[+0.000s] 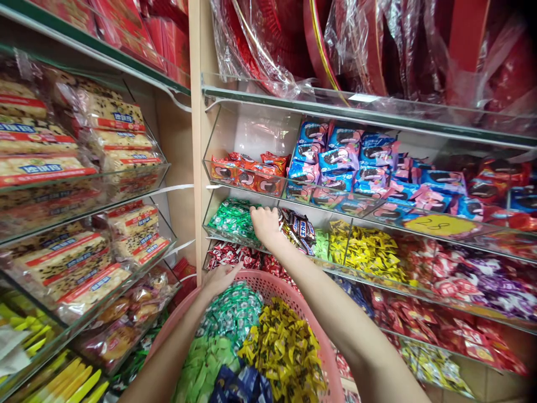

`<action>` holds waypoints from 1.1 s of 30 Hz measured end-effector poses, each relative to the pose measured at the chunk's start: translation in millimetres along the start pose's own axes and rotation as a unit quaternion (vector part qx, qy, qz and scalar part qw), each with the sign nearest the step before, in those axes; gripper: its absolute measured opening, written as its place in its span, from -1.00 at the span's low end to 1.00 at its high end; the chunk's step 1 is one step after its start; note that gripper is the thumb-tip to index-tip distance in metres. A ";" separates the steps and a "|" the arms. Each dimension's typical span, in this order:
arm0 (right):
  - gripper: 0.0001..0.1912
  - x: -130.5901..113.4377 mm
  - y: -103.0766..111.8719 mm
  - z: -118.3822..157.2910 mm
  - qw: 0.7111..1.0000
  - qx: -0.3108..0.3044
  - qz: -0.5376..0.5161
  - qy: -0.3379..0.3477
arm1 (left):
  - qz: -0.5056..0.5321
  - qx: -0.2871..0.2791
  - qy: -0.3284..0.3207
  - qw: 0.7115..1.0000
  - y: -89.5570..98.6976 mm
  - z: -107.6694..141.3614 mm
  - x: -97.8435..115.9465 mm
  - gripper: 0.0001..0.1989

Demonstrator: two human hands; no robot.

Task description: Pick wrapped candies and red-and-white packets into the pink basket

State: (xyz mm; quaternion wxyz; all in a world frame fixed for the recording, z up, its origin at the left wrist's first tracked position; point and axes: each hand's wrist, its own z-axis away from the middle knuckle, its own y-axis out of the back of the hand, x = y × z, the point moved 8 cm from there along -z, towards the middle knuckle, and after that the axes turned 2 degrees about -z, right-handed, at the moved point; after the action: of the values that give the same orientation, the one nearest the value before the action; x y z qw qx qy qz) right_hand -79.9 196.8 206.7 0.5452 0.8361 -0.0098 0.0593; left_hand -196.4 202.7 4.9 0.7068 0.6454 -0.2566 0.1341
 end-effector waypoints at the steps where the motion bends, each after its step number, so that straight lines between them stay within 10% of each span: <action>1: -0.67 1.3 3.6 6.5 1.000 0.005 -0.027 0.000 | 0.002 0.000 0.003 1.000 -0.2 0.0 -0.8 -0.39; 5: -0.63 6.8 -2.8 38.0 0.968 -0.019 -0.249 0.028 | 0.012 0.001 0.013 1.000 -0.2 0.6 -5.1 -0.43; 11: -0.63 17.9 -53.8 81.7 0.744 -0.113 -0.659 -0.014 | 0.003 -0.004 0.001 1.000 -1.2 2.4 -1.0 -0.41; 13: -0.64 22.3 -72.8 96.9 0.708 -0.130 -0.693 -0.036 | 0.002 -0.003 0.000 1.000 -0.9 3.1 1.5 -0.40; 21: -0.71 54.5 -132.2 151.0 0.911 -0.077 -0.398 -0.076 | 0.000 0.004 -0.005 1.000 -3.6 5.9 5.0 -0.41; 33: -0.72 41.4 -144.8 159.3 0.919 0.004 -0.389 -0.065 | 0.009 0.000 0.008 1.000 -0.7 11.4 13.2 -0.43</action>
State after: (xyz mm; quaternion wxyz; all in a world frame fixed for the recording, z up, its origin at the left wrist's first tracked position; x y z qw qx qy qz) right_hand -13.0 112.1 15.9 0.5200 0.7782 0.2810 -0.2122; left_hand -187.2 189.6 11.8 0.7074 0.6423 -0.2567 0.1454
